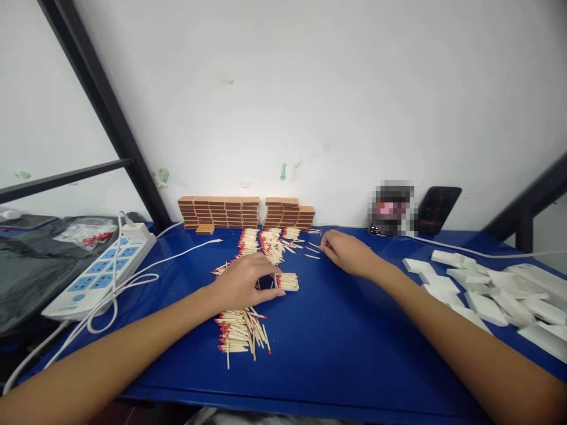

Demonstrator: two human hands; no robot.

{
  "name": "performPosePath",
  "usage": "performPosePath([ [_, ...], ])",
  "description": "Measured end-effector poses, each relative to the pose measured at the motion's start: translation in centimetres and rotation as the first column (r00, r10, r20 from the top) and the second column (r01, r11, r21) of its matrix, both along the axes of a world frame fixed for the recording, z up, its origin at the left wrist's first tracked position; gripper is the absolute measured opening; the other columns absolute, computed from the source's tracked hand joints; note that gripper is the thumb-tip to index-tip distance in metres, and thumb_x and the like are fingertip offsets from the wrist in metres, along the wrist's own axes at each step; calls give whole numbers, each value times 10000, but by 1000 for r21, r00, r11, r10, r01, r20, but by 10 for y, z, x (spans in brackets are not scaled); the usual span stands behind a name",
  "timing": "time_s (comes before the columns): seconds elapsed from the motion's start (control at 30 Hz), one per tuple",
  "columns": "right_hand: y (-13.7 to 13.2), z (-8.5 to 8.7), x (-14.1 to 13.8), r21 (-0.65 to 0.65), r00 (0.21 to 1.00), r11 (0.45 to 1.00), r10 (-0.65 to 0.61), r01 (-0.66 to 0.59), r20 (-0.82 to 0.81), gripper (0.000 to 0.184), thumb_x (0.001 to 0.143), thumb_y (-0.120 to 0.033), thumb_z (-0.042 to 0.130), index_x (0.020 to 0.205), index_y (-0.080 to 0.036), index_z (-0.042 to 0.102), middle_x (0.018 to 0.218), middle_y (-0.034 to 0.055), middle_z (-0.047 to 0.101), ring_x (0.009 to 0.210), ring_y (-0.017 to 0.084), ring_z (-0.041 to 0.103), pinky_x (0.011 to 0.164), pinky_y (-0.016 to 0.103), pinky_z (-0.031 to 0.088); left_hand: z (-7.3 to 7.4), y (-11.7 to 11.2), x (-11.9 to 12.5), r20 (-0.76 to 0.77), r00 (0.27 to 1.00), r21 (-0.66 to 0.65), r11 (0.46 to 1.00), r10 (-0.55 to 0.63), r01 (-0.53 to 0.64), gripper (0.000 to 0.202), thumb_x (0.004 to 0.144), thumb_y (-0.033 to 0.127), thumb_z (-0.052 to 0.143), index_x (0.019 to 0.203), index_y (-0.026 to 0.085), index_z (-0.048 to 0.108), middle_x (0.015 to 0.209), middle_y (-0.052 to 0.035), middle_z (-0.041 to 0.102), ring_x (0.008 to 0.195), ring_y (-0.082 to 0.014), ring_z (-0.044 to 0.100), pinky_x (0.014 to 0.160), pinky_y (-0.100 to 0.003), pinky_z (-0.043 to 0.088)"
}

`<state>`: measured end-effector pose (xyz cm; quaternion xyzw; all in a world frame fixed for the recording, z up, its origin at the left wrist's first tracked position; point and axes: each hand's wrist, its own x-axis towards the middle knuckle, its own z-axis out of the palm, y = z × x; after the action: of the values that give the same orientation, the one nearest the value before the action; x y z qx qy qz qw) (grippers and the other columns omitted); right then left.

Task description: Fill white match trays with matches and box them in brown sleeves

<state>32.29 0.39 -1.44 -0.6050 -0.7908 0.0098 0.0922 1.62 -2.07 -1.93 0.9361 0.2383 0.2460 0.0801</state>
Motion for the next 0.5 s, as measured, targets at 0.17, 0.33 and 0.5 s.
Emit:
performPosePath([
  [0.17,0,0,-1,5,1000,1000,-12,12,2,186,1022,-283,451,970,-186,601,1058,114,678,859,212,646,710,291,412,1,0,0,-7,1000,-5,1000,-1,1,359,914,484,705,1125,195,732,939,-81,744,918,-231,679,866,-378,546],
  [0.33,1,-1,-1,1,1000,1000,-16,16,13,185,1024,-290,452,961,-191,595,1055,104,677,852,214,640,700,291,398,1,0,0,-6,1000,-11,1000,-1,1,365,916,489,702,1124,191,732,949,-82,745,920,-230,677,871,-379,541],
  [0.5,2,-3,0,1,1000,1000,-11,11,22,180,1022,-284,452,965,-192,597,1048,103,676,846,213,639,693,292,392,1,0,0,-7,1000,-13,1000,-4,4,365,915,482,705,1128,187,732,945,-82,745,920,-231,675,866,-377,541],
])
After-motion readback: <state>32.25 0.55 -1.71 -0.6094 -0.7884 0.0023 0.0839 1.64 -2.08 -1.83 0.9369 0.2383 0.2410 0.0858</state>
